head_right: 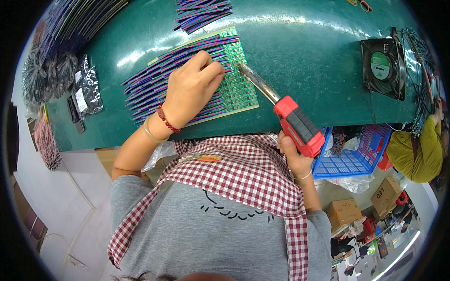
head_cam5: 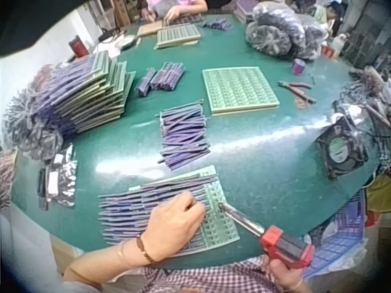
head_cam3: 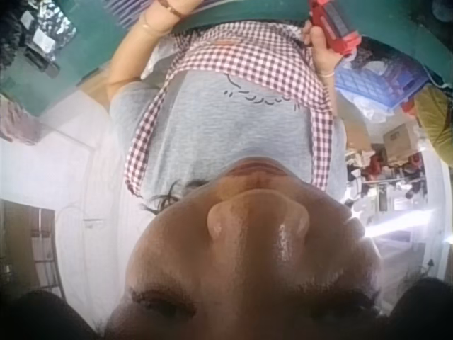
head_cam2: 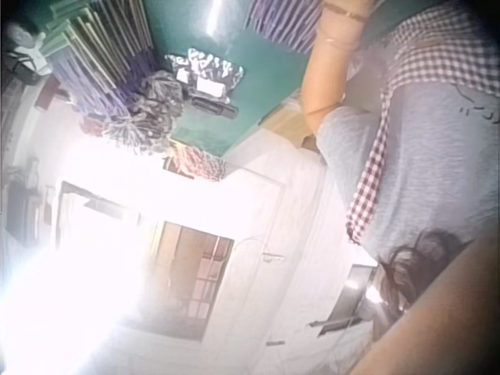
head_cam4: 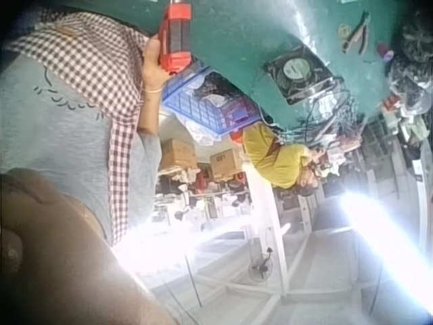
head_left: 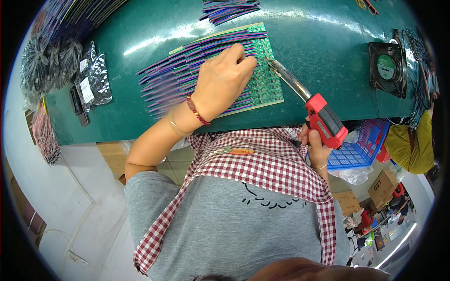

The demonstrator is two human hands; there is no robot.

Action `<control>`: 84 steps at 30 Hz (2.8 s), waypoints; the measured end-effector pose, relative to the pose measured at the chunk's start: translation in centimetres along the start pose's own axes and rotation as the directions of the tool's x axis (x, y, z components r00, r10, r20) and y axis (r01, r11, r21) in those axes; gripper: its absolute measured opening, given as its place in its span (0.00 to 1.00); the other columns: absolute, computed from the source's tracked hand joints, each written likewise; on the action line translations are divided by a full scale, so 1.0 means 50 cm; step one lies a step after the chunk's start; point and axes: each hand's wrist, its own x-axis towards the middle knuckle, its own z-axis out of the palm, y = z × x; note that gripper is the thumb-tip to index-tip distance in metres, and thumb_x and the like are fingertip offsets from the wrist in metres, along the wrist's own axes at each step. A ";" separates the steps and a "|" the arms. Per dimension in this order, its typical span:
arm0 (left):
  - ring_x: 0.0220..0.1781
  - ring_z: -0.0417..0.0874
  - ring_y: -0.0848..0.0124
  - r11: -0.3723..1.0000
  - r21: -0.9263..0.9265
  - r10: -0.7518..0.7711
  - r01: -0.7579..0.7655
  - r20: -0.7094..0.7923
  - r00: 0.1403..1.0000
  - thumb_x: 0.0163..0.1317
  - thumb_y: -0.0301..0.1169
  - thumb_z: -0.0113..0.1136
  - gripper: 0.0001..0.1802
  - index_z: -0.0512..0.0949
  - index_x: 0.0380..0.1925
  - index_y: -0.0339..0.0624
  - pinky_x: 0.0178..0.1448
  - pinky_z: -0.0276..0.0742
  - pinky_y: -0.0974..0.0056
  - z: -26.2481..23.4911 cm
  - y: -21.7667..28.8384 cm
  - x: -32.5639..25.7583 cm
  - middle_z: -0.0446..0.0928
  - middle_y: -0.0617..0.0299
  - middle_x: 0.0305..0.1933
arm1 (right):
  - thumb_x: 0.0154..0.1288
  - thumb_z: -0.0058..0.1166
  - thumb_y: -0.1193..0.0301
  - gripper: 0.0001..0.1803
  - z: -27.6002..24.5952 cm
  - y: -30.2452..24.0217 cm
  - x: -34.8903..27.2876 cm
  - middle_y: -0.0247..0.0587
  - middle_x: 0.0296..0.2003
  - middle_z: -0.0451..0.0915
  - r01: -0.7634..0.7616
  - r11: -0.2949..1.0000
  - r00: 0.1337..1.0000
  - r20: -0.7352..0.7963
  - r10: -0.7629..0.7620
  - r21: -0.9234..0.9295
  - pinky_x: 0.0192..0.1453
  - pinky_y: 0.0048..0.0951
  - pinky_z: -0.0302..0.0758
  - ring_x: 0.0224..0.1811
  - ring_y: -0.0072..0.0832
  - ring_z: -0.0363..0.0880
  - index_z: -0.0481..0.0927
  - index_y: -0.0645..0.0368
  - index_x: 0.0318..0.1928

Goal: The person solders ribbon cable wires onto a circuit board using a soldering iron, sets the board aside, aligns new wires onto another circuit board, and solders them with the soldering iron.

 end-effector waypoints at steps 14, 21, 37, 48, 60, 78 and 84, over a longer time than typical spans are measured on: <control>0.29 0.80 0.62 1.000 -0.014 0.004 -0.004 0.019 1.000 0.55 0.24 0.66 0.06 0.76 0.27 0.44 0.30 0.76 0.59 0.000 0.000 0.002 0.73 0.62 0.31 | 0.71 0.54 0.64 0.15 -0.010 0.014 -0.012 0.35 0.28 0.76 0.082 0.972 0.997 0.030 -0.078 -0.220 0.32 0.26 0.71 0.26 0.22 0.73 0.78 0.65 0.46; 0.30 0.81 0.62 0.999 -0.038 0.003 -0.002 0.010 1.000 0.55 0.24 0.66 0.06 0.76 0.27 0.44 0.30 0.77 0.60 0.000 -0.003 0.002 0.74 0.62 0.31 | 0.71 0.54 0.65 0.16 -0.013 -0.010 -0.008 0.35 0.31 0.80 0.018 1.000 0.999 0.040 -0.017 -0.015 0.33 0.25 0.71 0.31 0.23 0.78 0.79 0.64 0.50; 0.30 0.81 0.61 0.997 -0.068 -0.025 0.026 0.028 0.999 0.56 0.24 0.66 0.05 0.78 0.28 0.44 0.31 0.77 0.59 -0.004 -0.003 0.004 0.74 0.62 0.32 | 0.61 0.62 0.67 0.11 -0.021 0.019 -0.008 0.39 0.30 0.83 0.167 0.928 0.983 -0.015 -0.182 -0.333 0.34 0.28 0.77 0.29 0.29 0.82 0.84 0.63 0.39; 0.30 0.82 0.61 0.996 -0.081 -0.029 0.030 0.022 0.999 0.55 0.24 0.66 0.05 0.79 0.29 0.45 0.31 0.78 0.59 -0.006 -0.003 0.004 0.75 0.62 0.32 | 0.59 0.64 0.67 0.11 -0.026 0.028 -0.014 0.44 0.32 0.83 0.136 0.918 0.989 -0.009 -0.150 -0.374 0.35 0.31 0.77 0.30 0.38 0.83 0.85 0.61 0.39; 0.29 0.82 0.61 0.996 -0.083 -0.025 0.027 0.025 0.999 0.56 0.25 0.66 0.04 0.79 0.29 0.44 0.30 0.77 0.60 -0.005 -0.005 0.004 0.75 0.62 0.32 | 0.64 0.62 0.65 0.12 -0.022 0.002 -0.019 0.36 0.28 0.83 0.050 0.973 0.994 -0.087 -0.071 -0.227 0.36 0.27 0.75 0.29 0.24 0.81 0.84 0.62 0.39; 0.30 0.82 0.61 0.997 -0.070 -0.020 0.021 0.010 1.000 0.55 0.24 0.66 0.05 0.78 0.29 0.43 0.31 0.78 0.59 -0.001 -0.002 0.001 0.75 0.62 0.32 | 0.61 0.63 0.68 0.10 -0.024 0.014 -0.010 0.42 0.32 0.83 0.072 0.930 0.997 -0.012 -0.082 -0.362 0.34 0.29 0.76 0.30 0.31 0.83 0.84 0.62 0.39; 0.30 0.81 0.61 0.998 -0.062 -0.018 0.019 0.019 1.000 0.56 0.24 0.66 0.05 0.78 0.28 0.44 0.31 0.78 0.59 -0.002 -0.004 0.001 0.75 0.62 0.32 | 0.62 0.62 0.68 0.10 -0.017 0.001 -0.012 0.38 0.30 0.84 0.098 0.952 0.992 -0.050 -0.117 -0.292 0.35 0.28 0.76 0.30 0.28 0.83 0.85 0.62 0.39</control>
